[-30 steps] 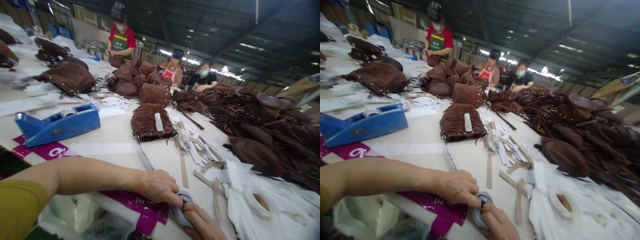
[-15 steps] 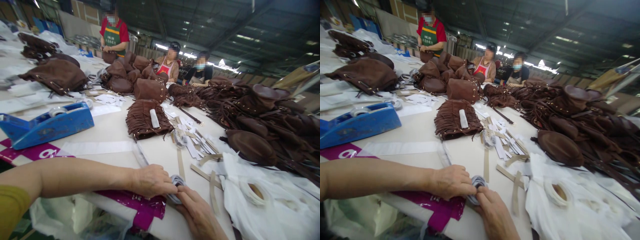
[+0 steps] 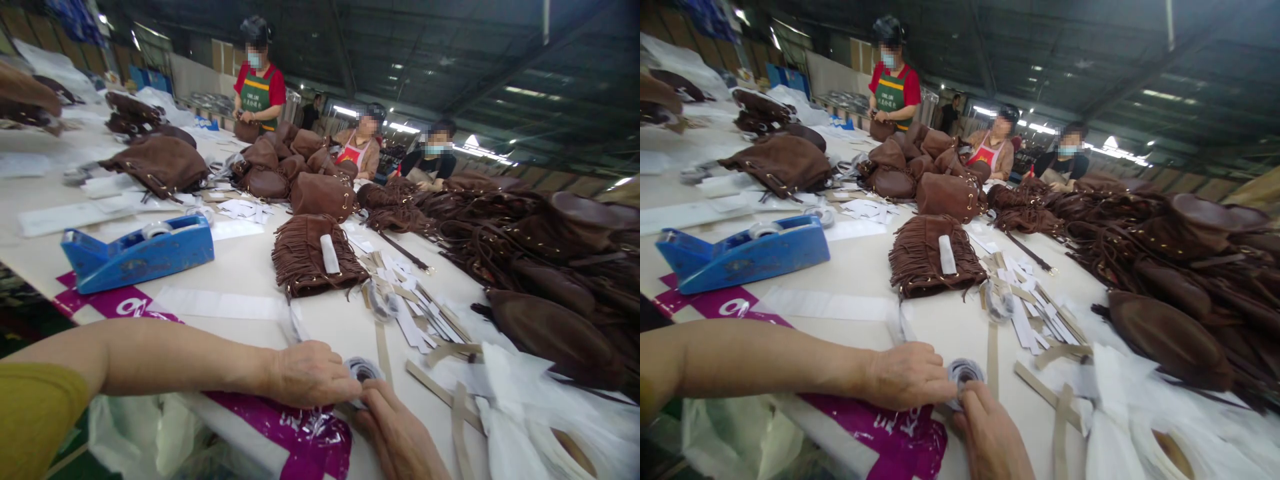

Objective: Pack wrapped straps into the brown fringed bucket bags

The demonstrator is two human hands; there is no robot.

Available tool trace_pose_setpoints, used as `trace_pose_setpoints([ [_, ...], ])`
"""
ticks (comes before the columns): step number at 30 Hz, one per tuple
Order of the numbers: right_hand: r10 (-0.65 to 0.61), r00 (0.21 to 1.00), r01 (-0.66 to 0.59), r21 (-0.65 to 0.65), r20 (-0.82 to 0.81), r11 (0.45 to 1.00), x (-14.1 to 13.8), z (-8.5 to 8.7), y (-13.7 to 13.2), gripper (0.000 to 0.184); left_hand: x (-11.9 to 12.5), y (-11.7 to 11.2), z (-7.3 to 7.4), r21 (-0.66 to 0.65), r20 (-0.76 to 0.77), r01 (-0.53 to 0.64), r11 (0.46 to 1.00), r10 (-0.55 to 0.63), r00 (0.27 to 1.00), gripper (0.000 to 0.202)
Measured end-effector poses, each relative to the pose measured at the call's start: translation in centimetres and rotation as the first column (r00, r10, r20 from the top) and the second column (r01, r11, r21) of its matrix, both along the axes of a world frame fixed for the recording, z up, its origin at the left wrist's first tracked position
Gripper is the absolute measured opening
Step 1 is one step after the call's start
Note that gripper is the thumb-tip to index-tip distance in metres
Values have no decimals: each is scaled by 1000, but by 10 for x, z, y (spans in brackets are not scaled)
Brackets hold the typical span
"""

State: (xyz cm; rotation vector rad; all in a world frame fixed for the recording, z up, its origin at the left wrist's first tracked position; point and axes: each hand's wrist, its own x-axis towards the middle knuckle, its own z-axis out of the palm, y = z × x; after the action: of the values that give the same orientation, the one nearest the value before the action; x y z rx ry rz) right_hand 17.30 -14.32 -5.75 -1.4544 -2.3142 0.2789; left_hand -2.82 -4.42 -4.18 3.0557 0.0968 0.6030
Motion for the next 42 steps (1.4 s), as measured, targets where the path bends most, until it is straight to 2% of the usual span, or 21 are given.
trace_pose_setpoints([
  [2,130,991,-131,-19,-23,991,8,3,7,19,-10,13,4,-2,-7,31,1000,-31,999,9],
  [5,238,971,-236,68,-24,969,15,9,16,21,-17,27,14,-22,-62,78,997,-79,995,28],
  [8,262,964,-263,13,43,965,15,18,20,26,-12,31,20,-47,-135,76,996,-82,987,21],
  [10,205,972,-203,-31,111,979,10,23,19,38,-6,27,18,-50,-156,30,998,-37,987,9],
  [13,14,984,-8,-36,178,999,-4,24,16,48,2,16,10,-47,-114,-79,996,74,991,8],
  [15,-103,980,113,-50,169,992,-16,20,16,38,5,10,4,-48,-79,-119,992,115,990,10],
  [17,-158,976,167,-44,151,985,-22,16,19,23,2,11,1,-53,-56,-125,991,122,991,8],
  [19,-107,986,114,-47,131,992,-23,14,25,19,-5,21,2,-57,-32,-97,994,95,995,7],
  [22,85,994,-80,-66,63,995,-15,18,38,23,-22,42,6,-16,-2,-16,1000,16,1000,15],
  [24,168,984,-164,-69,53,984,-10,24,47,25,-31,55,8,26,9,4,1000,-5,1000,19],
  [29,230,945,-212,-100,231,972,-11,41,70,41,-33,65,3,26,28,-31,999,30,999,6],
  [31,180,944,-176,-38,275,984,-14,40,75,46,-29,64,2,-7,43,-62,998,62,997,10],
  [33,79,967,-96,59,243,994,-15,32,78,45,-27,64,4,-20,69,-113,993,114,991,11],
  [36,-121,993,119,100,11,988,-14,14,79,38,-26,66,4,-7,108,-155,988,155,982,10],
  [37,-205,975,211,61,-90,976,-14,8,79,39,-26,68,3,-8,112,-156,988,156,981,10],
  [39,-384,885,373,-93,-264,923,-16,-1,81,47,-26,72,-2,-26,109,-148,989,150,983,12],
  [41,-520,766,442,-276,-379,853,-23,-4,84,57,-24,75,-8,-53,101,-141,989,146,984,12],
  [42,-554,716,433,-354,-425,829,-29,-3,85,62,-24,77,-9,-79,97,-145,986,153,983,12],
])
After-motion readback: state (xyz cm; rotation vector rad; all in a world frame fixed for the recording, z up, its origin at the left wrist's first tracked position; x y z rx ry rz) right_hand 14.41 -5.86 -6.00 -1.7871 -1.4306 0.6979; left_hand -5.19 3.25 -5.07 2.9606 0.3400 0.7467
